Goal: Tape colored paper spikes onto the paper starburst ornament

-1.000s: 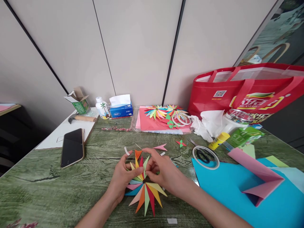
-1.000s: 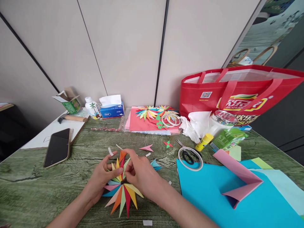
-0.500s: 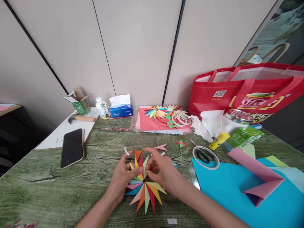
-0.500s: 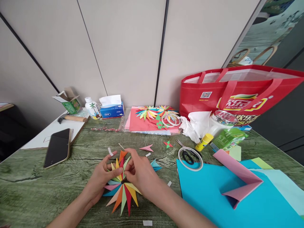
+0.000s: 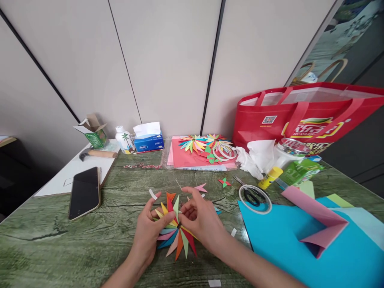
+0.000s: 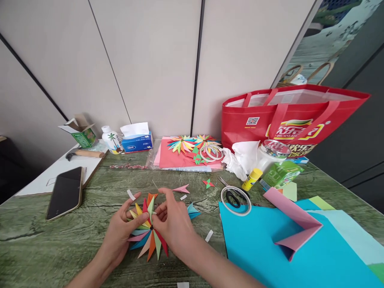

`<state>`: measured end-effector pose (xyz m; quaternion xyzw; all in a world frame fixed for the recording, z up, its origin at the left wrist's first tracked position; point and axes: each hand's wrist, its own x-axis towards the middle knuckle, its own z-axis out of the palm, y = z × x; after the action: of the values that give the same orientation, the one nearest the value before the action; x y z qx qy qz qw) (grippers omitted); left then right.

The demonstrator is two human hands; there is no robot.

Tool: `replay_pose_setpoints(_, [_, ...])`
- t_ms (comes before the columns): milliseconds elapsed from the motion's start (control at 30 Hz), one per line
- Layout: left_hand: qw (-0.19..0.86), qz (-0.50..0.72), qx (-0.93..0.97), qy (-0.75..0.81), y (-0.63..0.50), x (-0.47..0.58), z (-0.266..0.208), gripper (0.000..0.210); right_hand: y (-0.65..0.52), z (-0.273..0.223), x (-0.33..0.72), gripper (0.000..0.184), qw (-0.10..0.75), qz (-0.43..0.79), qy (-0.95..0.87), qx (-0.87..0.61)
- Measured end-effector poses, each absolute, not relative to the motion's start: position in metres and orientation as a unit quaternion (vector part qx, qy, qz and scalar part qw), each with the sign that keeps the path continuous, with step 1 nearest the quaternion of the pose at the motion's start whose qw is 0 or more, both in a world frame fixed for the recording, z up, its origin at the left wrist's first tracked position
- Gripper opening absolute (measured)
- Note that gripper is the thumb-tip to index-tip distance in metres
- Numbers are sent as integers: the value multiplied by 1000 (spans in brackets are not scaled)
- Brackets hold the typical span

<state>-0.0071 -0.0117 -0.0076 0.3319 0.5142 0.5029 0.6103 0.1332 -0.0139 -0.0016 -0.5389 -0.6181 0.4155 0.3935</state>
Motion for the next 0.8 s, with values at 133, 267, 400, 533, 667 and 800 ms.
replay_pose_setpoints(133, [591,503,343,530,-11,-7,-6,77,-16,1,132,50,377,398,-628,-552])
replay_pose_setpoints(267, [588,496,344,538,-12,-7,-5,77,-17,6,133,46,373,429,-617,-545])
replay_pose_setpoints(400, [587,502,345,533,-13,-7,-7,75,-17,7,132,44,381,454,-581,-558])
replay_pose_setpoints(533, [582,503,345,537,-15,-6,-7,78,-16,4,129,43,391,464,-562,-562])
replay_pose_setpoints(667, [583,498,343,542,-15,-4,-4,81,-18,-1,125,45,395,411,-592,-570])
replay_pose_setpoints(800, [584,504,344,535,-14,-4,-5,81,-20,-9,123,50,378,329,-651,-570])
